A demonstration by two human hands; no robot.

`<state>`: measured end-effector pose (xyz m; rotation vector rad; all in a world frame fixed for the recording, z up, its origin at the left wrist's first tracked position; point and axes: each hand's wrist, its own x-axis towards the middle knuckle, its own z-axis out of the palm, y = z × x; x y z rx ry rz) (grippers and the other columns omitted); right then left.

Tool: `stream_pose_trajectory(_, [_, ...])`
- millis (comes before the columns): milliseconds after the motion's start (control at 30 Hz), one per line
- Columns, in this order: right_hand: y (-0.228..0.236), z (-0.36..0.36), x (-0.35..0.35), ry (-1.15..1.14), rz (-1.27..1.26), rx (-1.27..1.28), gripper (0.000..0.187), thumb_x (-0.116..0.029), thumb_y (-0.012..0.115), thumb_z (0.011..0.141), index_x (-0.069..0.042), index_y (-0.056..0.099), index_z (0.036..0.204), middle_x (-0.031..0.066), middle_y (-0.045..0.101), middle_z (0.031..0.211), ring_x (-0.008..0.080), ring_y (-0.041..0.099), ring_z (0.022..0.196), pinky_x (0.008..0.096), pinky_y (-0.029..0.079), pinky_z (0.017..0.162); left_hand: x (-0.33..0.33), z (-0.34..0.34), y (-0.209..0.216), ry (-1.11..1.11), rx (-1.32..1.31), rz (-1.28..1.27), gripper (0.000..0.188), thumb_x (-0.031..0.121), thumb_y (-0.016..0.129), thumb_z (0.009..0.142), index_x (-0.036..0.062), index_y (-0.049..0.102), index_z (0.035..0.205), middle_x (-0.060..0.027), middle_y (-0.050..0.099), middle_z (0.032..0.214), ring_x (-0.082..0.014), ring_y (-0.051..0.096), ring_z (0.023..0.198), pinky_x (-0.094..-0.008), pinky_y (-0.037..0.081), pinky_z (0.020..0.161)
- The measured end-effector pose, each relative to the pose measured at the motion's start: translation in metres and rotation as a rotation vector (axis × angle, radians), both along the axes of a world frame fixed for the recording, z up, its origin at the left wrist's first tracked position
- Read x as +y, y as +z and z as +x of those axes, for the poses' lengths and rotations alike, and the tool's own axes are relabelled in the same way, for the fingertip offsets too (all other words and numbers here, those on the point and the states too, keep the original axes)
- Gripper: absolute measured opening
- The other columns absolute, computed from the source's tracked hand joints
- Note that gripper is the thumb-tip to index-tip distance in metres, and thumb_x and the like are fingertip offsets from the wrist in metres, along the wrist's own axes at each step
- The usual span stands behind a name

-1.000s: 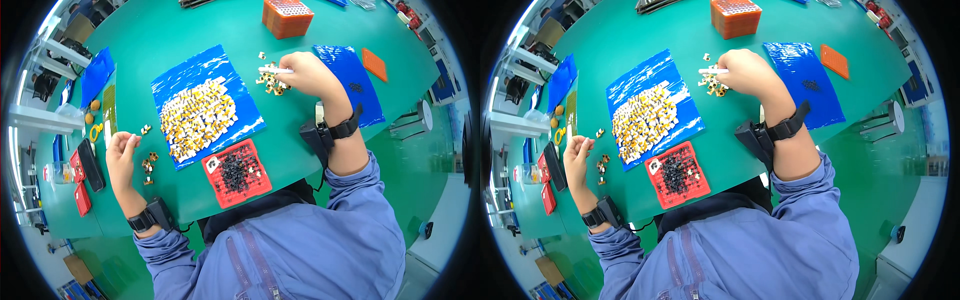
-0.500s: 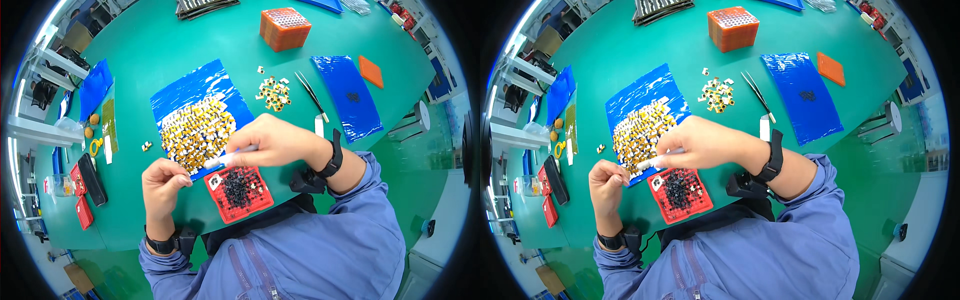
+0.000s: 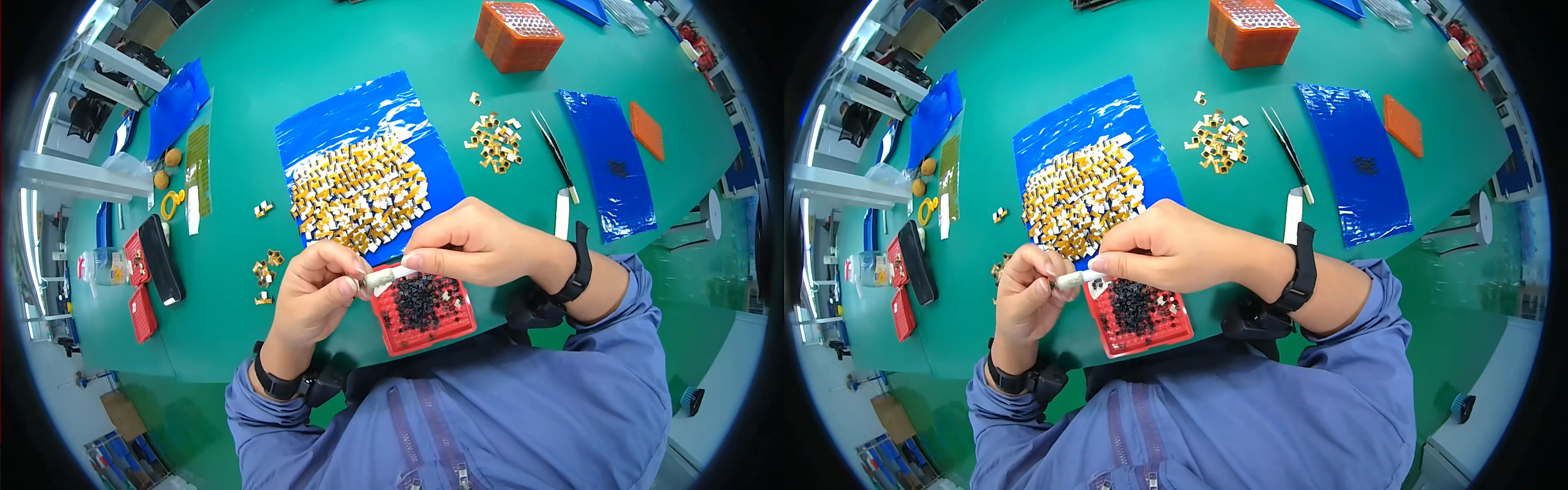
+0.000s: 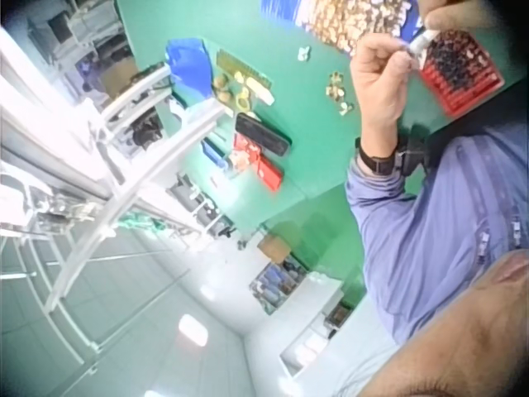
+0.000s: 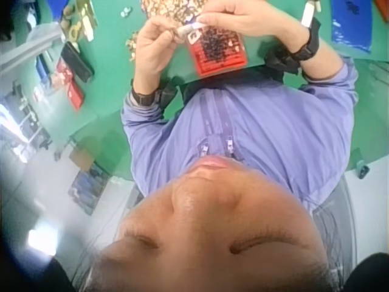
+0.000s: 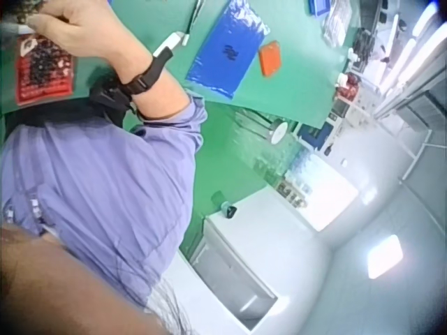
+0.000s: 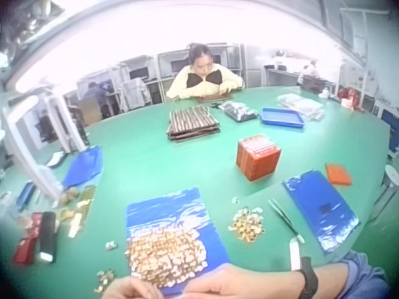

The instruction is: The person uses a white cylindrical tool to pick up small black components from a red tray and places them onto a blue mat. The person repeatedly handles the components one by one, moving them from the tray to the mat in a repetitive assembly process.

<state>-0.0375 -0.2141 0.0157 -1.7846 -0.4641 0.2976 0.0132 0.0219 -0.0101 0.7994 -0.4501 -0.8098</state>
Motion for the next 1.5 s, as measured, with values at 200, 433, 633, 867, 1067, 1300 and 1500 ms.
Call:
stream_pose_trajectory(200, [-0.003,-0.001,0.000,-0.038,0.101,-0.054,0.015,-0.017,0.064,0.087,-0.002,0.065,0.084,0.0023,0.055,0.062,0.0094,0.048,0.054,0.0253,0.037,0.049,-0.004,-0.001,0.002,-0.033,0.015,0.032,0.014,0.009,0.064,0.086,0.0044,0.050,0.087,-0.0080,0.060,0.082,-0.0160,0.059,0.077,-0.0269,0.047,0.068])
stream_pose_trajectory(433, [-0.004,-0.002,0.000,0.005,0.074,0.018,0.015,-0.017,0.066,0.085,-0.002,0.064,0.085,0.0018,0.055,0.062,0.0087,0.048,0.054,0.0241,0.036,0.049,-0.005,-0.002,0.002,-0.044,0.018,0.049,0.014,0.009,0.064,0.085,0.0043,0.051,0.087,-0.0077,0.059,0.079,-0.0160,0.059,0.076,-0.0268,0.046,0.066])
stream_pose_trajectory(633, [0.003,-0.001,-0.001,0.000,0.049,0.001,0.014,-0.015,0.064,0.086,-0.001,0.064,0.084,0.0049,0.060,0.066,0.0089,0.054,0.057,0.0253,0.041,0.051,-0.005,-0.002,0.002,-0.055,0.023,0.037,0.014,0.008,0.064,0.085,0.0038,0.050,0.087,-0.0080,0.059,0.079,-0.0163,0.058,0.075,-0.0273,0.046,0.066])
stream_pose_trajectory(867, [-0.005,-0.001,-0.001,0.041,0.025,-0.035,0.016,-0.014,0.060,0.090,-0.001,0.062,0.082,0.0019,0.059,0.066,0.0064,0.052,0.055,0.0213,0.039,0.049,-0.005,-0.002,0.002,-0.068,-0.017,0.084,0.016,0.010,0.063,0.086,0.0048,0.048,0.086,-0.0081,0.056,0.077,-0.0161,0.055,0.072,-0.0278,0.044,0.064])
stream_pose_trajectory(1067, [0.009,0.000,-0.002,0.109,0.180,0.374,0.015,-0.015,0.056,0.092,-0.001,0.061,0.087,-0.0004,0.058,0.066,0.0054,0.050,0.052,0.0206,0.039,0.047,-0.006,-0.003,0.004,-0.051,-0.085,0.129,0.019,0.015,0.062,0.087,0.0069,0.045,0.084,-0.0075,0.052,0.071,-0.0160,0.050,0.065,-0.0290,0.040,0.059])
stream_pose_trajectory(1300, [0.009,0.002,-0.005,0.127,0.203,0.417,0.013,-0.014,0.059,0.090,-0.002,0.060,0.094,-0.0007,0.059,0.069,0.0032,0.050,0.056,0.0196,0.040,0.050,-0.004,-0.002,0.001,-0.091,-0.028,0.088,0.015,0.010,0.063,0.086,0.0048,0.049,0.086,-0.0083,0.057,0.078,-0.0151,0.055,0.072,-0.0273,0.045,0.065])
stream_pose_trajectory(1500, [0.000,-0.001,-0.003,0.124,0.237,0.286,0.012,-0.012,0.063,0.088,-0.003,0.060,0.095,-0.0007,0.059,0.069,0.0014,0.050,0.061,0.0191,0.041,0.054,-0.004,-0.001,0.000,-0.105,-0.020,0.036,0.013,0.007,0.063,0.086,0.0040,0.050,0.087,-0.0086,0.059,0.082,-0.0148,0.058,0.075,-0.0267,0.046,0.068])
